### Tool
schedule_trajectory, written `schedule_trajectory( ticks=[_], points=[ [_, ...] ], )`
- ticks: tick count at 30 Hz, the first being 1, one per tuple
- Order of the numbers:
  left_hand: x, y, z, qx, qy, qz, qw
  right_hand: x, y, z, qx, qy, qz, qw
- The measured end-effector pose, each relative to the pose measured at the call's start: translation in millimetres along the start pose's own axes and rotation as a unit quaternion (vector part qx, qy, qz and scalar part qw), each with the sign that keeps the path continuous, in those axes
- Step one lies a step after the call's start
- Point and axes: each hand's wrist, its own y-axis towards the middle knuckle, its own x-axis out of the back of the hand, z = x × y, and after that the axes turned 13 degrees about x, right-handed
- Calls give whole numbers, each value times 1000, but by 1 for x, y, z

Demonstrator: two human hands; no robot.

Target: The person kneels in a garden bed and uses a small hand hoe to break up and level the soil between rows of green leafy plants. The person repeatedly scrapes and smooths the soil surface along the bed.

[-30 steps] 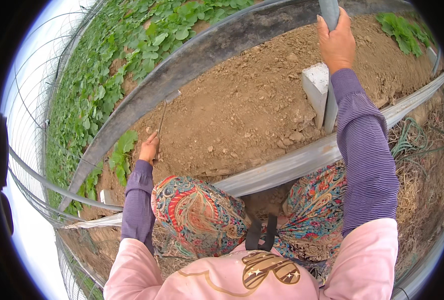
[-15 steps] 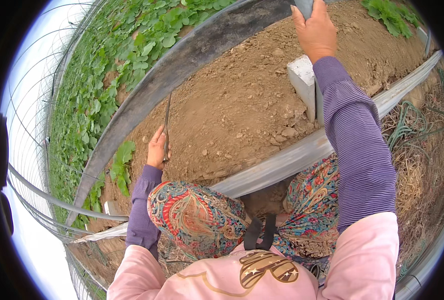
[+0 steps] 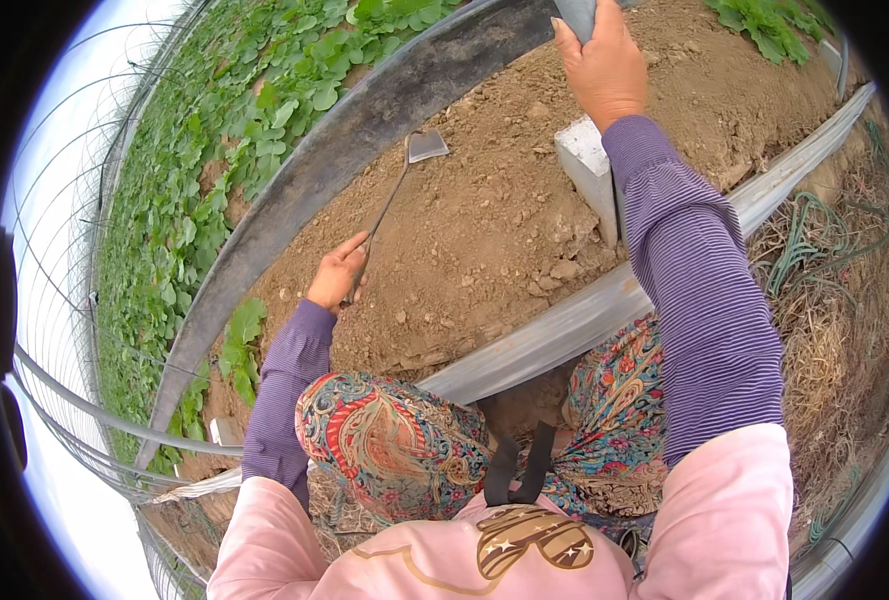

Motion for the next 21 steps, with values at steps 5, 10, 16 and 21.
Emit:
schedule_trajectory(
  ticks=[5, 10, 16, 21],
  points=[
    [-4, -15, 23, -105, -8, -46, 993, -5, 2, -4, 19, -11, -21, 1000],
    [14, -27, 25, 9, 17, -46, 999, -2, 4, -3, 9, 6, -14, 1000],
    [15, -47, 64, -5, -12, -23, 1000, -2, 0, 0, 2, 5, 9, 1000],
    [16, -44, 49, -24, -72, -30, 997, -5, 3, -2, 24, -29, -23, 999]
  ],
)
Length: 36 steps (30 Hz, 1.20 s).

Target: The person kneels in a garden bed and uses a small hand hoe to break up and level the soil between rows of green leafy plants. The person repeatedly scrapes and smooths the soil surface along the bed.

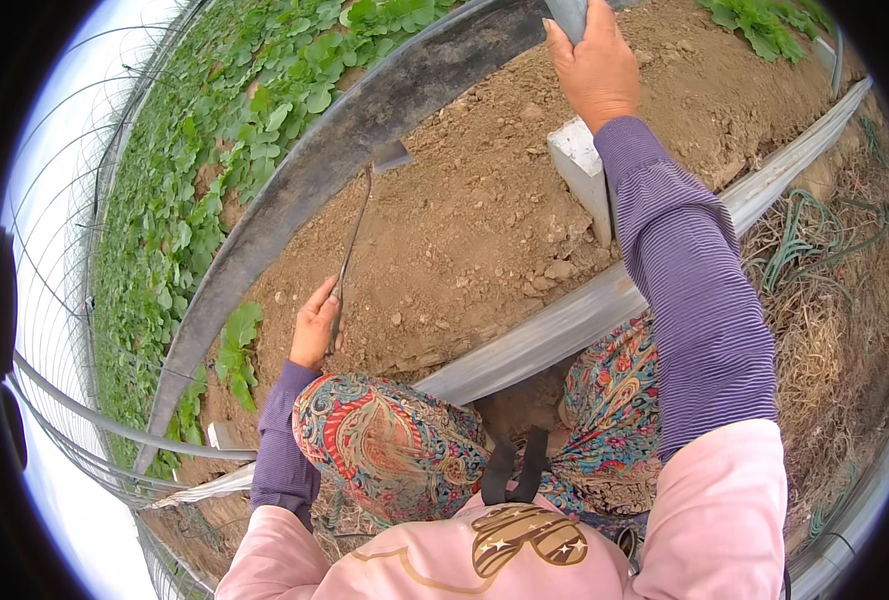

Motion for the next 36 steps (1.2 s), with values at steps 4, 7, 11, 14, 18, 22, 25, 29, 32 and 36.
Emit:
schedule_trajectory(
  ticks=[4, 7, 11, 14, 18, 22, 25, 29, 32, 36],
  points=[
    [1, 24, -5, 58, 54, -8, 997, 1, -2, 5, -3, 25, 13, 1000],
    [-6, 40, -33, 60, 43, -5, 997, 5, 0, -3, -13, 28, 15, 999],
    [-6, 66, -24, 22, -23, -14, 999, 5, -1, 7, -2, 27, 12, 1000],
    [-6, 79, -32, 110, 105, -20, 988, 2, 0, 4, 7, 25, 8, 1000],
    [-10, 70, -66, 40, 40, -14, 998, 2, -3, -2, 3, 12, 1, 1000],
    [-23, 86, -44, -20, 81, -6, 996, 5, -1, 10, -35, 41, 40, 998],
    [-35, 82, -74, 59, 83, 40, 994, 5, -1, 2, -10, 45, 5, 999],
    [-48, 74, -74, -5, -13, 19, 1000, 6, -1, 5, -7, 24, 16, 1000],
    [-51, 83, -79, 50, 81, 39, 995, 2, -1, 2, 12, 23, -2, 1000],
    [-46, 82, -88, 32, 46, 61, 997, 4, -2, 0, 12, 17, -5, 1000]
  ],
)
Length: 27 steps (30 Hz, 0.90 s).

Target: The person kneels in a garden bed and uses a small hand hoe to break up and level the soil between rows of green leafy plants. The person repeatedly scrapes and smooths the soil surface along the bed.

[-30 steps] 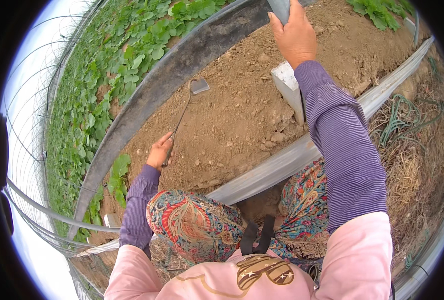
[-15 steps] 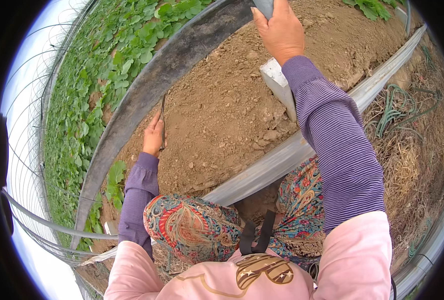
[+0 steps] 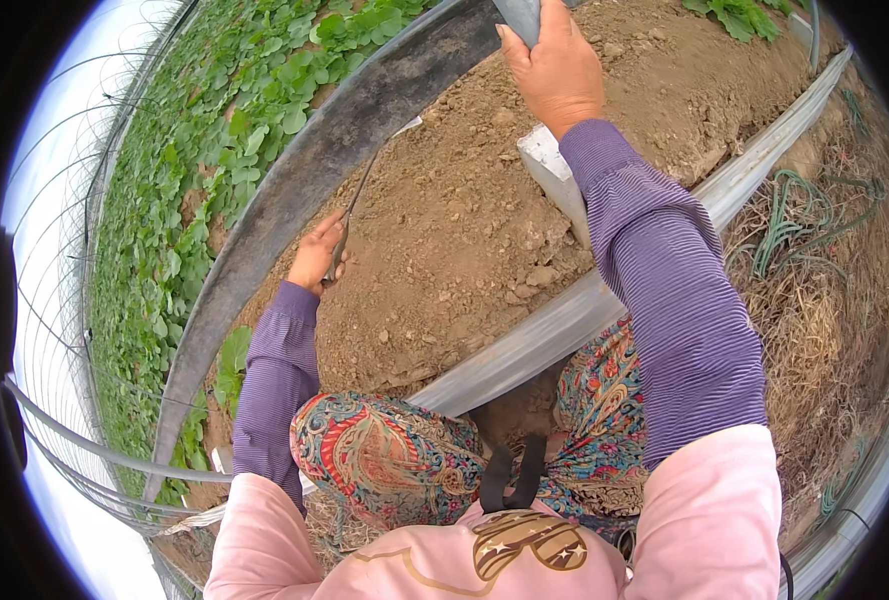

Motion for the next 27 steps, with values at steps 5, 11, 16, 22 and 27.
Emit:
schedule_trajectory(
  ticks=[5, 11, 16, 22, 27],
  points=[
    [2, 11, 14, 50, 71, -15, 996, -2, 1, 6, -8, 19, 8, 1000],
    [13, -33, 17, -21, 10, -3, 1000, 1, 0, -1, -12, 13, 16, 1000],
    [18, -62, 50, 64, 56, 19, 996, 0, 1, 1, -28, 19, 10, 999],
    [20, -75, 41, -40, -65, 13, 997, 2, 3, 5, -29, 19, 20, 999],
    [11, -63, 39, 20, 80, 44, 996, 0, 3, 2, -30, 30, 11, 999]
  ],
)
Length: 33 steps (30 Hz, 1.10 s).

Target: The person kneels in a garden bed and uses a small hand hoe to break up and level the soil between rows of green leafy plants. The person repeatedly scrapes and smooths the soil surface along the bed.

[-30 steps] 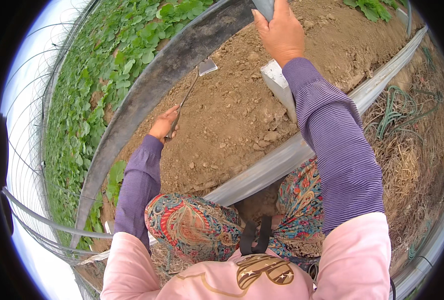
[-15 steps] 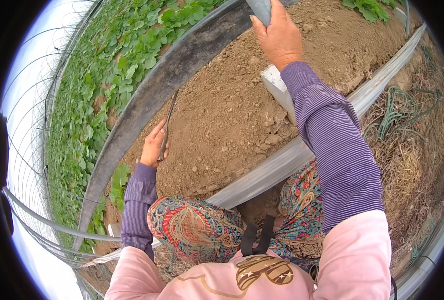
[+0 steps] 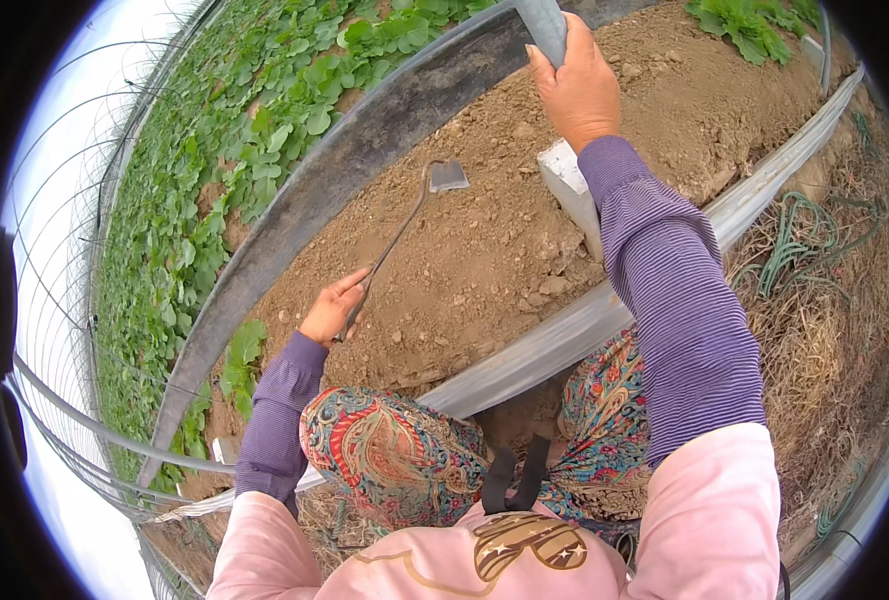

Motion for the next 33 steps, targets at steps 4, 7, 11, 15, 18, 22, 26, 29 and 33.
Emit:
schedule_trajectory(
  ticks=[4, 7, 11, 15, 18, 22, 26, 29, 33],
  points=[
    [-7, -11, -9, -54, -34, -7, 998, 0, -5, -7, 13, -10, -5, 1000],
    [-21, 14, 12, -32, -10, -28, 999, -2, -3, -1, 9, 0, -14, 1000],
    [-18, 34, -17, -26, 10, -37, 999, 0, -2, 1, -7, 12, -4, 1000],
    [-10, 37, -20, -8, 1, -72, 997, 2, -1, 5, -15, 23, 7, 1000],
    [-1, 31, 14, -15, -11, -63, 998, 2, -2, 1, -11, 22, 4, 1000],
    [18, -17, 67, -14, -37, -74, 996, 0, -3, 0, -17, 22, 5, 1000],
    [45, -52, 133, 2, -102, -154, 983, 2, 0, 7, -57, 15, 35, 998],
    [52, -77, 170, 0, -140, -207, 968, 1, -1, 4, -30, -11, 11, 999],
    [57, -84, 176, -7, -234, -263, 936, 2, 1, 7, -36, -24, 9, 999]
  ],
)
